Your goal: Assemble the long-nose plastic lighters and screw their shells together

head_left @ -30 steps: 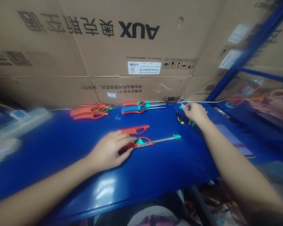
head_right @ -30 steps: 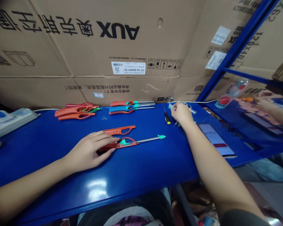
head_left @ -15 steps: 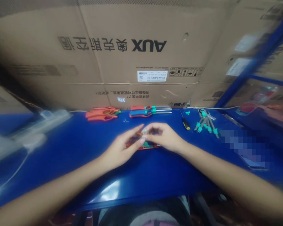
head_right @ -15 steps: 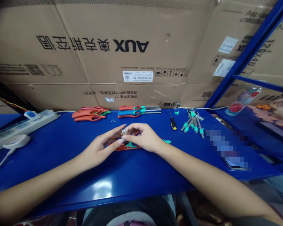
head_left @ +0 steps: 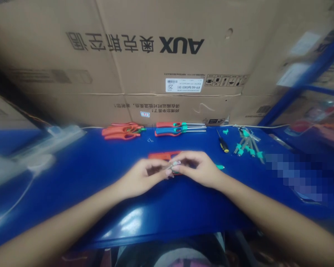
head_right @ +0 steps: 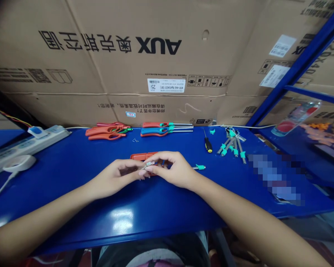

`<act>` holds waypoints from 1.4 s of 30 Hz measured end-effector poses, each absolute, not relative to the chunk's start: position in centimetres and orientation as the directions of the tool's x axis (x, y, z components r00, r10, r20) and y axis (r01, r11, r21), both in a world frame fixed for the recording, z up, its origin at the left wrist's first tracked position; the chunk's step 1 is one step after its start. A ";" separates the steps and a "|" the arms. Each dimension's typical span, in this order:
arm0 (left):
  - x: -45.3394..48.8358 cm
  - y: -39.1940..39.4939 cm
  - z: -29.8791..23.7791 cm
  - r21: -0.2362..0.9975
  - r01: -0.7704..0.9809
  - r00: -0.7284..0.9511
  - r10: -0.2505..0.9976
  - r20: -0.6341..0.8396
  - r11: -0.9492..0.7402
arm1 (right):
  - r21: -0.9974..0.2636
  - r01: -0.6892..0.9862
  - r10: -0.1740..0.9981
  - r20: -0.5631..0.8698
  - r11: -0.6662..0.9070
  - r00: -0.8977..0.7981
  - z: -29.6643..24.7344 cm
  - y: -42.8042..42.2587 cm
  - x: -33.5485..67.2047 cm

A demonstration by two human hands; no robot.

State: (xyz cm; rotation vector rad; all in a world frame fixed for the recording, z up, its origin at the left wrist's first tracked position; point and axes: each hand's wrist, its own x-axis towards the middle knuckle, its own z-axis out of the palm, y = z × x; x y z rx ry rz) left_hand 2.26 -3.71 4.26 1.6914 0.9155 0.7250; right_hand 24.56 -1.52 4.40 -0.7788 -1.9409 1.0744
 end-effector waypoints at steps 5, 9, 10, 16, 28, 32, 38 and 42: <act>1.8 -3.5 4.6 0.969 0.214 0.593 0.805 -0.026 -0.127 | -0.856 0.112 0.720 0.345 0.504 -0.602 4.8 -1.7 25.0; 1.4 -3.3 5.1 0.973 0.213 0.675 0.733 -0.083 -0.085 | -0.885 0.032 0.667 0.327 0.465 -0.669 5.0 -1.8 25.2; 1.4 -3.3 5.2 0.976 0.206 0.690 0.718 -0.091 -0.075 | -0.887 0.016 0.659 0.331 0.462 -0.676 5.0 -1.8 25.3; 1.5 -3.7 5.4 0.989 0.142 0.709 0.701 -0.080 -0.030 | -0.890 0.020 0.659 0.322 0.455 -0.680 4.9 -2.3 25.2; 0.8 -2.8 4.6 0.864 0.450 0.481 0.877 -0.023 -0.224 | -0.880 0.274 0.784 0.158 0.387 -0.601 3.9 -1.3 25.1; 0.8 -2.8 4.5 0.811 0.531 0.447 0.894 -0.022 -0.246 | -0.734 0.428 0.785 0.227 0.527 -0.577 3.2 -1.4 24.9; 1.0 -3.2 3.9 0.771 0.574 0.429 0.903 0.006 -0.278 | -0.513 0.576 0.736 0.183 0.637 -0.652 3.0 -1.8 24.7; 1.0 -3.1 3.5 0.758 0.590 0.426 0.905 0.000 -0.278 | -0.481 0.591 0.734 0.188 0.648 -0.653 2.9 -1.8 24.7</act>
